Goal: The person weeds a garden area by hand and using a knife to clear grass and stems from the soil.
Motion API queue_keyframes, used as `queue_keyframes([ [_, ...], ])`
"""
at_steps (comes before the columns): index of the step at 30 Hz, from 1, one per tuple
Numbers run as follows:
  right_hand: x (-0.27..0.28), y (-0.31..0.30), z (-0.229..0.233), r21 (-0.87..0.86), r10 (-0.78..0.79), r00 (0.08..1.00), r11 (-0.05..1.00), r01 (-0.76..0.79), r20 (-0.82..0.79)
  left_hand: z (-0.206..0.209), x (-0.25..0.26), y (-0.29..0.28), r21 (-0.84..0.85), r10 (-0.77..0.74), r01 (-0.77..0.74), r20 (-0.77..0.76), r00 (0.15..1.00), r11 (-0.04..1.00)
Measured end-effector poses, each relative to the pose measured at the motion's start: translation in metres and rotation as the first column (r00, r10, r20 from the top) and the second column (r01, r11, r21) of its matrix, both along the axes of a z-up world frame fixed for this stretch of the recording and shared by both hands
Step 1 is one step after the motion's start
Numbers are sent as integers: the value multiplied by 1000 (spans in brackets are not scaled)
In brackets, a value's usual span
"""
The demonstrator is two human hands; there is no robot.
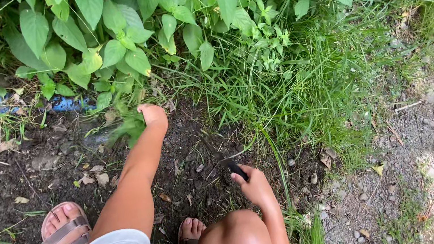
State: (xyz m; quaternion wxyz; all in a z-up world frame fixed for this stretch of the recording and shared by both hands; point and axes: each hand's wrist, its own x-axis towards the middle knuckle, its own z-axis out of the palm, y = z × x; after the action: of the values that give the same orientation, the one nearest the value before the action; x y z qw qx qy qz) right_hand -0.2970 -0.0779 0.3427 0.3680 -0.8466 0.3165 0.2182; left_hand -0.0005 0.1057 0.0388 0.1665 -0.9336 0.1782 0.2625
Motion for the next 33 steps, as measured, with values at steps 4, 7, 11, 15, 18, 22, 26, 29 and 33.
queue_keyframes([
  [4, 5, 6, 2, 42, 37, 999, 998, -38, 26, 1, 6, 16, -40, 69, -69, -3, 998, 997],
  [7, 7, 12, 2, 40, 55, 996, 998, -58, 73, 1, 1, 22, -175, 193, -214, -126, 973, 961],
  [11, 5, 16, -11, 53, 48, 991, 997, -55, 121, 1, 2, 21, -176, 177, -200, -137, 975, 964],
  [15, 2, 17, -32, 28, 45, 986, 998, -50, 159, 4, -1, 31, -237, 100, -129, -130, 987, 963],
  [18, 0, 22, -47, 69, -14, 995, 998, 7, 100, 8, -4, 41, -343, 171, -233, -202, 964, 910],
  [22, 0, 23, -62, 55, 13, 994, 998, -19, 111, 22, -10, 47, -386, 183, -267, -242, 953, 883],
  [26, 3, 25, -74, 83, -26, 978, 996, 8, 207, 43, -47, 47, -527, 290, -357, -208, 934, 771],
  [29, 3, 23, -79, 79, -92, 956, 994, 73, 277, 52, -68, 49, -537, 324, -405, -243, 914, 740],
  [33, 10, 22, -69, 70, -112, 914, 993, 92, 391, 41, -107, 61, -532, 268, -343, -215, 939, 775],
])
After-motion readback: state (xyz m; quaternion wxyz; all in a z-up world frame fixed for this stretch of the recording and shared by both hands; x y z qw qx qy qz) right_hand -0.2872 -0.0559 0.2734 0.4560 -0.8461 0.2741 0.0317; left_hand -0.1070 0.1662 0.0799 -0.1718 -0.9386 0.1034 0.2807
